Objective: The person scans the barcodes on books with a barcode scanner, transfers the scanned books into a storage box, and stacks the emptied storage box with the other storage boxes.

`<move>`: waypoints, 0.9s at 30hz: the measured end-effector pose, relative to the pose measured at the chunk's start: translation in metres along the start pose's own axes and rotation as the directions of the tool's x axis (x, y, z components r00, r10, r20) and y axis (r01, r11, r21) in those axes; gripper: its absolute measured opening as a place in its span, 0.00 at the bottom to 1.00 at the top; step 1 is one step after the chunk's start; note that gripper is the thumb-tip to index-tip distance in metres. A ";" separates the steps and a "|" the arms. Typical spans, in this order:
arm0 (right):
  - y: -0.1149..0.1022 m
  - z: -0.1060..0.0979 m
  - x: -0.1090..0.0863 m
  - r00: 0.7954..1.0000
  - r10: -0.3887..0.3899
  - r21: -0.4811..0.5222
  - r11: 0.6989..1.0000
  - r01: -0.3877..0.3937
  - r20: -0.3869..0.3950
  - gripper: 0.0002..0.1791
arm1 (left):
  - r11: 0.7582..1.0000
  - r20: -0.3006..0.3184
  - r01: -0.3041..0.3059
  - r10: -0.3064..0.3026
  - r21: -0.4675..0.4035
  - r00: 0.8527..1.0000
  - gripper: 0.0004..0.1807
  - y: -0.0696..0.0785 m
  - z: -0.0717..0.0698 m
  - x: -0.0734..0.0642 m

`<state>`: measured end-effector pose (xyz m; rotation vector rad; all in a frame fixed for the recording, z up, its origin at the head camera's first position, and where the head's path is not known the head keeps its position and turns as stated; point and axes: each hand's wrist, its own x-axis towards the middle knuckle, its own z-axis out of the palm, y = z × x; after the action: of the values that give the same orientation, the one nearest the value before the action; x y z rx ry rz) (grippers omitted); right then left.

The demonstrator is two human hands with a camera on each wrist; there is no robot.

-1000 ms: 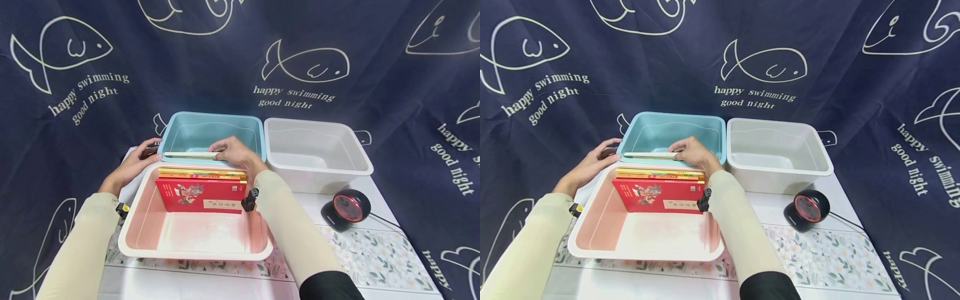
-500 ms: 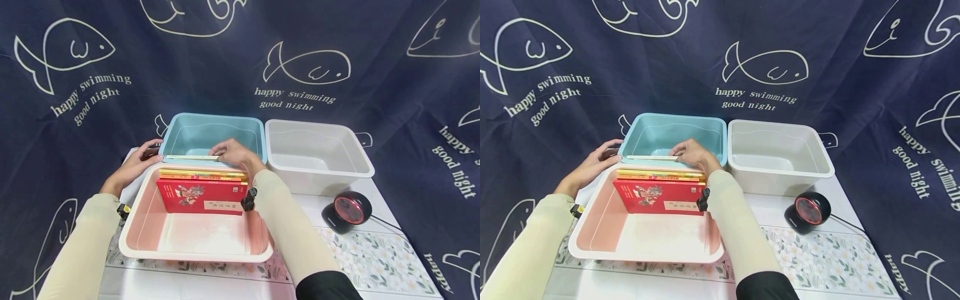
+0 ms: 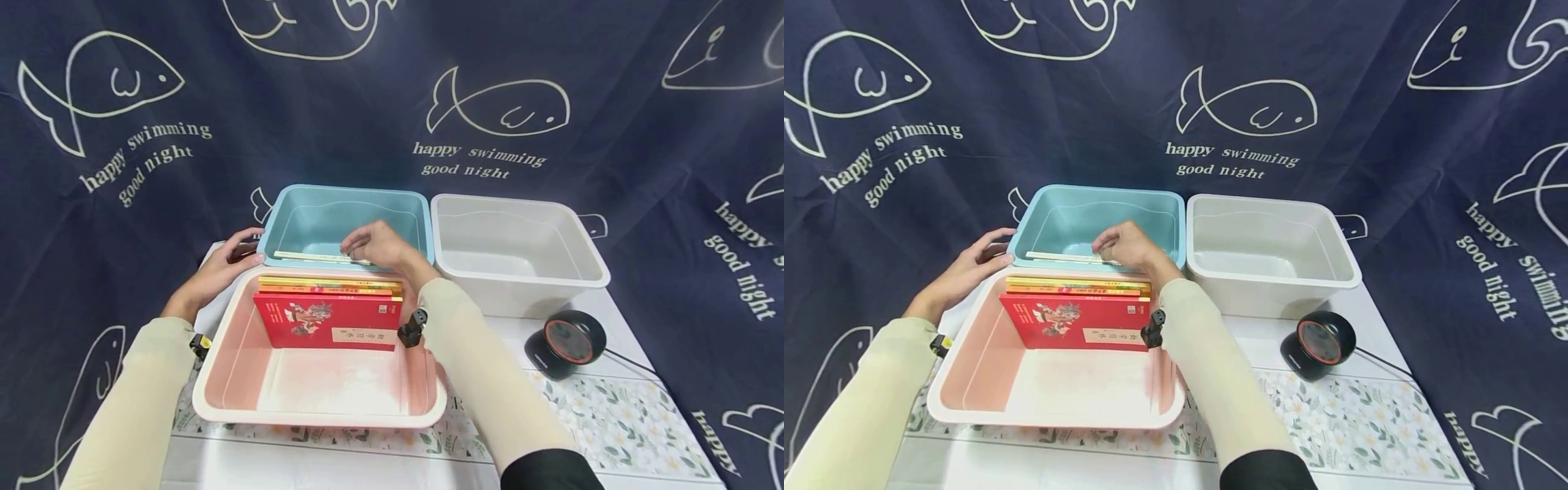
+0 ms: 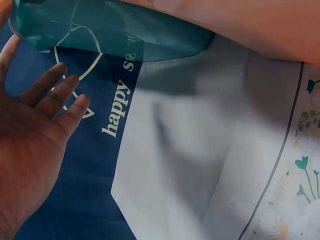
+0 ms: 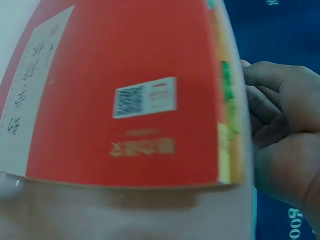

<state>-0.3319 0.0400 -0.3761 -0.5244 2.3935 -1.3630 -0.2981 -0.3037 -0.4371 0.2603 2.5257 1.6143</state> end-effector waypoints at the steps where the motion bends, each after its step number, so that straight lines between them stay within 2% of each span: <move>1: -0.003 -0.003 -0.003 1.000 -0.016 0.012 1.000 0.016 -0.007 0.10 | 1.000 -0.003 -0.003 0.003 0.001 1.000 0.37 0.000 0.000 0.000; 6: -0.018 -0.020 -0.022 0.996 -0.087 0.092 0.992 0.088 -0.021 0.10 | 1.000 -0.010 -0.014 0.014 0.002 1.000 0.37 0.000 -0.001 0.002; 12: -0.025 -0.035 -0.057 0.989 -0.145 0.166 0.975 0.149 -0.037 0.13 | 1.000 -0.002 -0.018 0.018 0.000 1.000 0.37 0.000 0.002 0.002; 19: -0.010 -0.024 -0.096 0.980 -0.196 0.185 0.963 0.197 -0.026 0.14 | 0.999 -0.014 0.027 -0.027 0.021 1.000 0.37 -0.001 -0.002 -0.007; 23: 0.003 -0.019 -0.111 0.986 -0.169 0.214 0.962 0.169 -0.019 0.15 | 0.999 0.000 0.032 -0.032 0.012 0.999 0.39 -0.002 -0.001 -0.006; 27: 0.014 -0.015 -0.117 0.989 -0.146 0.199 0.969 0.147 -0.022 0.15 | 1.000 0.000 0.026 -0.026 0.011 1.000 0.38 -0.003 0.003 -0.002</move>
<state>-0.2385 0.1130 -0.3683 -0.6521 2.2267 -1.6494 -0.2956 -0.3025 -0.4408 0.2276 2.5278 1.5920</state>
